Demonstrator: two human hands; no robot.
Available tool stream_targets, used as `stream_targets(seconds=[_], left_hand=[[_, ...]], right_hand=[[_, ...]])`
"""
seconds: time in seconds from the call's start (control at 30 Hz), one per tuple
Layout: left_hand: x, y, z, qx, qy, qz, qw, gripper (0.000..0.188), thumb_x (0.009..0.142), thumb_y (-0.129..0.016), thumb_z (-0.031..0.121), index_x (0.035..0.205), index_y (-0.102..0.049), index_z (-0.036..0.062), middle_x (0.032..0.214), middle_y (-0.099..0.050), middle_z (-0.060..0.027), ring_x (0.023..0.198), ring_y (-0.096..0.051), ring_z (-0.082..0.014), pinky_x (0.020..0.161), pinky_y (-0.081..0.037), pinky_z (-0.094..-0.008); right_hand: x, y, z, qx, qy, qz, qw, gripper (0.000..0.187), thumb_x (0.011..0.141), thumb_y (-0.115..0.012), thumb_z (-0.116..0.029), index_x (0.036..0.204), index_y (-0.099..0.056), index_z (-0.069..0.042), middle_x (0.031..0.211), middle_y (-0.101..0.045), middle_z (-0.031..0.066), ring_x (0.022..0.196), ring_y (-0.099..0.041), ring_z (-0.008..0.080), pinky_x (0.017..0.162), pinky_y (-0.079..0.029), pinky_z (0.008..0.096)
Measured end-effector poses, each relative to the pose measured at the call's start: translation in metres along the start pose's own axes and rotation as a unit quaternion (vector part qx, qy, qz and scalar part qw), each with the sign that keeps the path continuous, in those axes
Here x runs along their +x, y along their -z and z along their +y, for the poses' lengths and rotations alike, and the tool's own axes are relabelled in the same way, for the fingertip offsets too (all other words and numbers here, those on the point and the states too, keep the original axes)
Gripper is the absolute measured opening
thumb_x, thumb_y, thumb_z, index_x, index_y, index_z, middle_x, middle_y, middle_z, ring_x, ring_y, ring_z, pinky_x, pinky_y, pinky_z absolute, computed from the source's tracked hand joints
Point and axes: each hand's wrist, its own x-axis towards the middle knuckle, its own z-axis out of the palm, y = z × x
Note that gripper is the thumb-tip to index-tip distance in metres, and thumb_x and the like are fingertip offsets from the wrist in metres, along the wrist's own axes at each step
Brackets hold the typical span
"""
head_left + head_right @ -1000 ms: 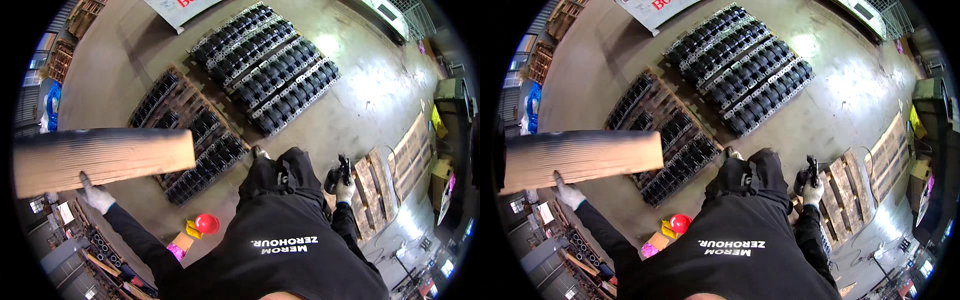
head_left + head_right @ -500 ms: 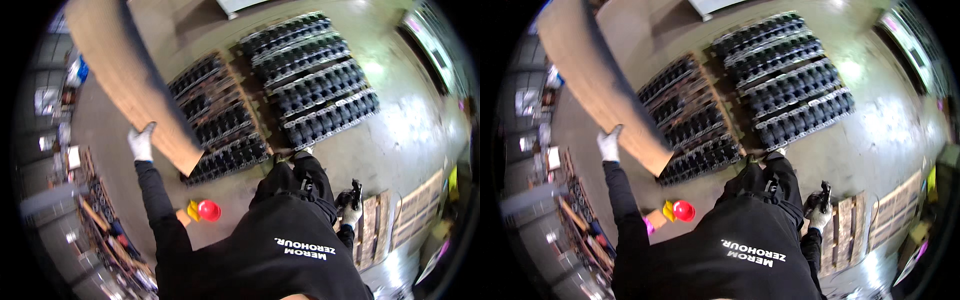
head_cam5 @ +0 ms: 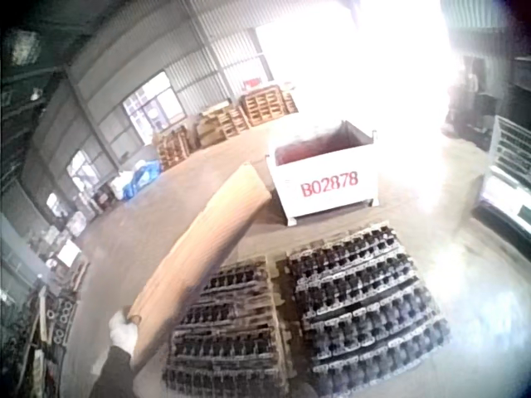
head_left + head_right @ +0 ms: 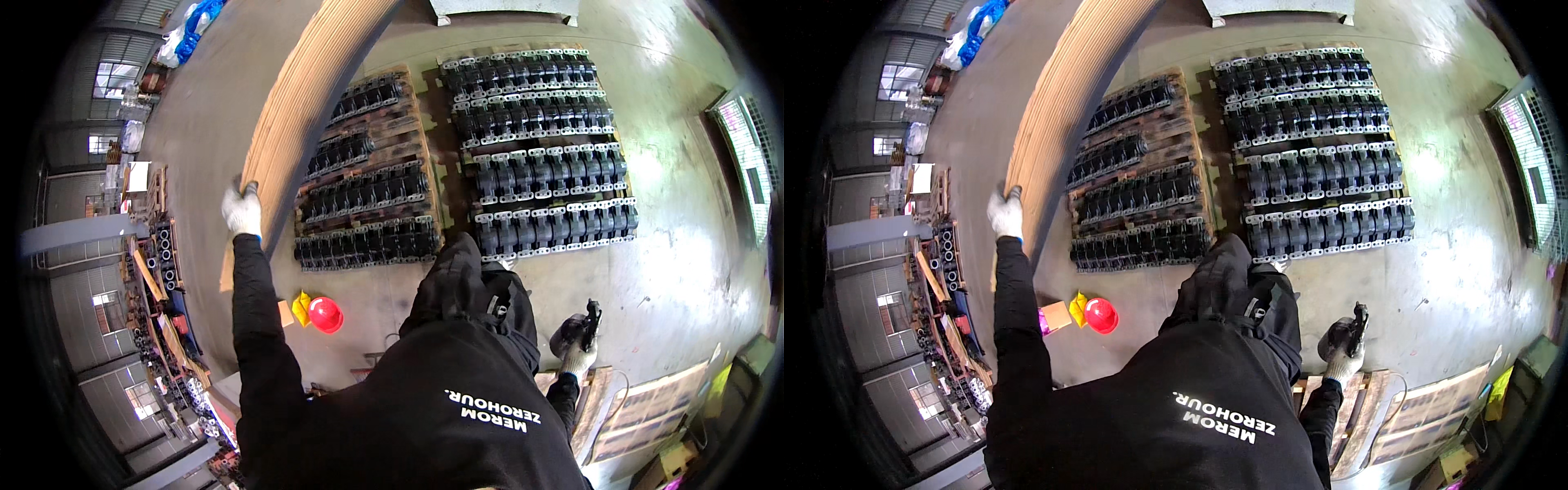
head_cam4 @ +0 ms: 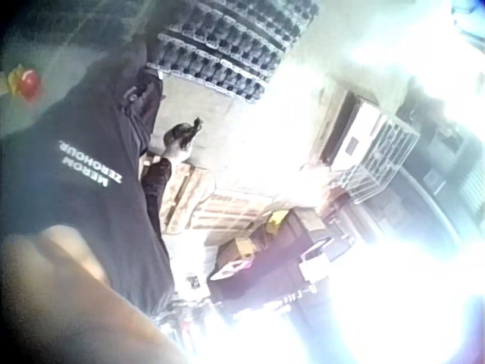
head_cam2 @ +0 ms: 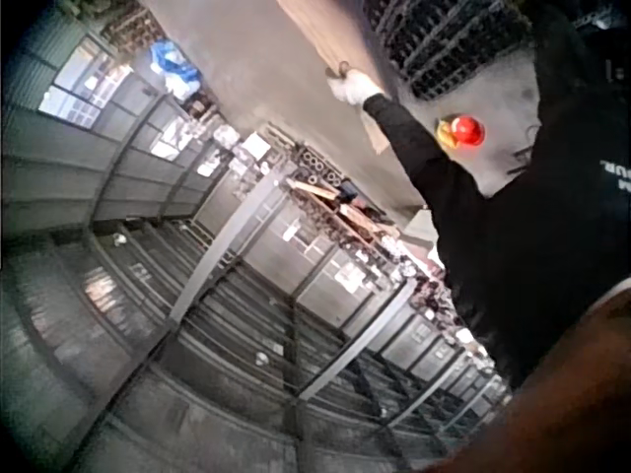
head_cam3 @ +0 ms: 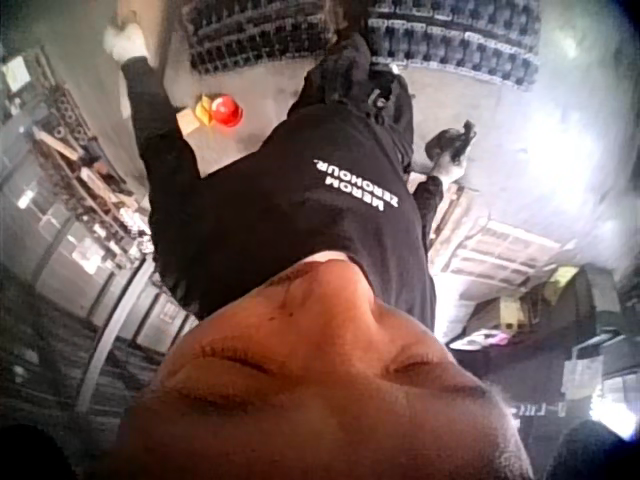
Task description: The person uses a handheld spray gun to apply a coating to rows of black metal parts arranged on wooden pallets. The person moves the spray gun along the parts, then repositions a wooden board to access different sections of the pallets. The person continues spraying the parts in a systematic manner.
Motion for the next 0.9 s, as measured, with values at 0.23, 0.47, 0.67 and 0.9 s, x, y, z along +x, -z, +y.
stream_targets(seconds=[0.23, 0.47, 0.67, 0.9], left_hand=[[0.048, 0.045, -0.001, 0.109, -0.113, -0.025, 0.987, 0.04, 0.071, -0.079, 0.021, 0.106, -0.068, 0.0043, 0.097, -0.071, -0.0194, 0.091, -0.069, -0.0351, 0.082, -0.053, -0.0419], [-0.027, -0.015, -0.031, 0.261, 0.013, -0.057, 0.963, 0.034, 0.077, -0.073, 0.028, 0.109, -0.071, 0.0188, 0.103, -0.071, -0.0117, 0.101, -0.064, -0.0296, 0.102, -0.04, -0.0421], [0.016, -0.024, 0.028, 0.298, -0.02, -0.005, 0.954, 0.037, 0.077, -0.075, 0.035, 0.108, -0.07, 0.0168, 0.109, -0.067, -0.0124, 0.111, -0.057, -0.0328, 0.099, -0.037, -0.0506], [0.081, -0.059, 0.151, 0.196, -0.197, -0.033, 0.96, 0.04, 0.074, -0.077, 0.033, 0.105, -0.07, 0.0089, 0.101, -0.069, -0.0156, 0.105, -0.06, -0.0325, 0.099, -0.036, -0.0498]], right_hand=[[0.01, -0.004, -0.018, 0.013, 0.017, 0.008, 1.0, 0.027, 0.089, -0.061, -0.004, 0.115, -0.064, 0.003, 0.107, -0.069, 0.0115, 0.097, -0.063, 0.0191, 0.092, -0.047, 0.0315], [-0.008, -0.015, 0.014, 0.069, -0.017, 0.09, 0.993, 0.028, 0.09, -0.064, -0.007, 0.117, -0.063, 0.003, 0.105, -0.069, 0.0116, 0.094, -0.063, 0.0204, 0.089, -0.047, 0.0332], [-0.02, -0.029, 0.015, 0.075, -0.094, 0.099, 0.988, 0.03, 0.091, -0.061, -0.004, 0.12, -0.06, 0.003, 0.111, -0.066, 0.0107, 0.102, -0.061, 0.0192, 0.093, -0.046, 0.0307], [-0.028, -0.055, 0.014, 0.095, -0.05, 0.173, 0.979, 0.03, 0.091, -0.06, -0.005, 0.119, -0.062, 0.002, 0.107, -0.069, 0.01, 0.093, -0.063, 0.0176, 0.087, -0.048, 0.03]])
